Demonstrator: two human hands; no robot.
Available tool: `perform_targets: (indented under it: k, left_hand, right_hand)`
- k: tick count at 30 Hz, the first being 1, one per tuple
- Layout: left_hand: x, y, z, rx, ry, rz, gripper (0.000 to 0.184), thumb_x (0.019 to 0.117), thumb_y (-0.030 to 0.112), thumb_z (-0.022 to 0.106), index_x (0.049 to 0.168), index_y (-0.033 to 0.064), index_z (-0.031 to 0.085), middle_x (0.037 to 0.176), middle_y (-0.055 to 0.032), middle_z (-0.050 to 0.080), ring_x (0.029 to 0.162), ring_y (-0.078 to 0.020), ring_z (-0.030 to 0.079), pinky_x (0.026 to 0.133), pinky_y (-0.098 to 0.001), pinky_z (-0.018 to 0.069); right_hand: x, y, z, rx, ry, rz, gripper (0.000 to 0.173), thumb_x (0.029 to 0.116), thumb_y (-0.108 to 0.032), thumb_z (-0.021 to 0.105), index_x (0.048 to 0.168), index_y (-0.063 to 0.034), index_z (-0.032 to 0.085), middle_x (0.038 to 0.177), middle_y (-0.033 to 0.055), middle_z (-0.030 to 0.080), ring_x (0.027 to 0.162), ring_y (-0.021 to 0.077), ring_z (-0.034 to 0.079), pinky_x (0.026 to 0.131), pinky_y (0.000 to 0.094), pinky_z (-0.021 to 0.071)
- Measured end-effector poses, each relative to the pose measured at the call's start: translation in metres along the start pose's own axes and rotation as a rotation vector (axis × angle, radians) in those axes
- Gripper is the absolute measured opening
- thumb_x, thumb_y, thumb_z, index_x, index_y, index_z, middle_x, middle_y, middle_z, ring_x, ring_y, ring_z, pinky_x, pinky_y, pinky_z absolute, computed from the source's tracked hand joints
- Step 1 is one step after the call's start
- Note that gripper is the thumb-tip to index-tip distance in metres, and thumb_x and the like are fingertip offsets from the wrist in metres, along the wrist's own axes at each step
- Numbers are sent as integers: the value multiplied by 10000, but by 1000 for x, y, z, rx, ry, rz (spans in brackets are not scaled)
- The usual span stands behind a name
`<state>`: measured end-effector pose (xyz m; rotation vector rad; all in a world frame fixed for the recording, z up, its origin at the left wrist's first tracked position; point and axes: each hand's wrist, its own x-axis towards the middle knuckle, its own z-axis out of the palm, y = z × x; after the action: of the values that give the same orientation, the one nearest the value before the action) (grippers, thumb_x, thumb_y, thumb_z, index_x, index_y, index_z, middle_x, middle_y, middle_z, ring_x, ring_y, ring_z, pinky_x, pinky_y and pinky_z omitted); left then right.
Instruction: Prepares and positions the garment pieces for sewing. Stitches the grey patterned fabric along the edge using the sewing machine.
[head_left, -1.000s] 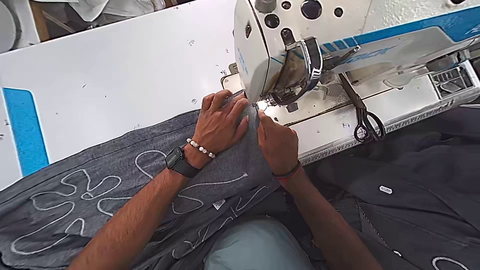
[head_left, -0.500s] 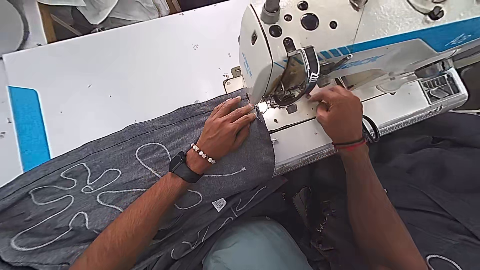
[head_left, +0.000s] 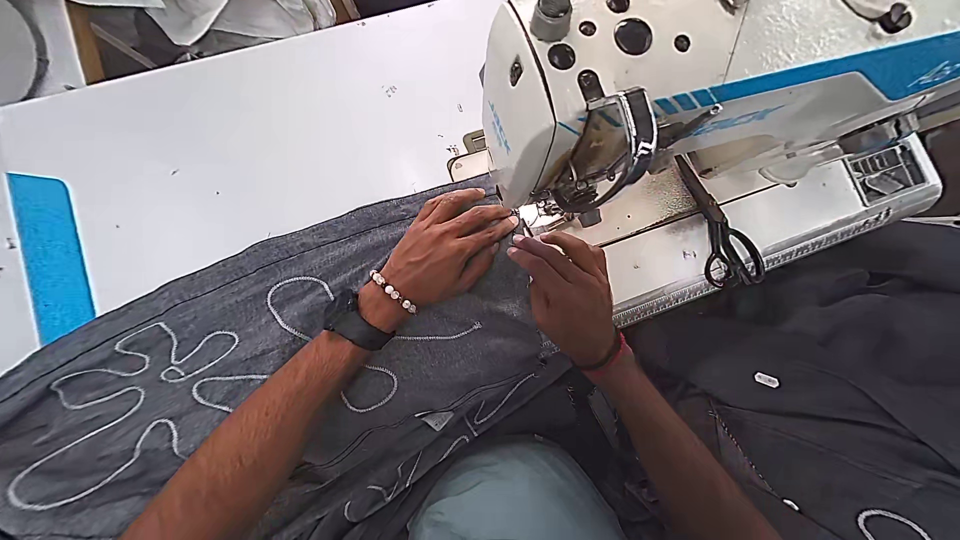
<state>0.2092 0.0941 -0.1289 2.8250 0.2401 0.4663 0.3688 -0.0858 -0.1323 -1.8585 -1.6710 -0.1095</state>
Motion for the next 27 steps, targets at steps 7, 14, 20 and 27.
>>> perform_targets:
  k: [7,14,20,27]
  left_hand:
    - [8,-26,-7,45,-40,128,399,1044,339,446,1381,379,655,1429,52,621,1402,-258,466,1162,-486,318]
    - [6,12,1,64,12,-37,372,1031,375,499,1307,259,720,1361,-61,642,1344,-310,504,1133,-517,343]
    - [0,-6,-5,65,-81,38,440,1033,480,458,1407,337,640,1453,20,591,1360,-249,484,1143,-478,316]
    - [8,-17,-7,121,-118,28,416,1034,499,437,1386,401,637,1426,0,591,1365,-280,454,1113,-519,303]
  right_hand:
    - [-12,-5,7,-118,6,42,335,961,-128,547,1194,-246,757,1333,-85,697,1271,167,592,1024,435,424]
    - [-4,-13,11,-156,108,198,240,945,-154,561,1015,-207,785,1150,-64,763,996,189,647,840,425,426]
    - [-10,-7,8,32,135,149,254,950,-147,569,1075,-183,786,1238,-32,741,1191,195,641,956,414,491]
    - [-13,-9,10,-89,8,110,279,953,-176,554,1139,-222,757,1327,-71,697,1262,176,595,1011,438,434]
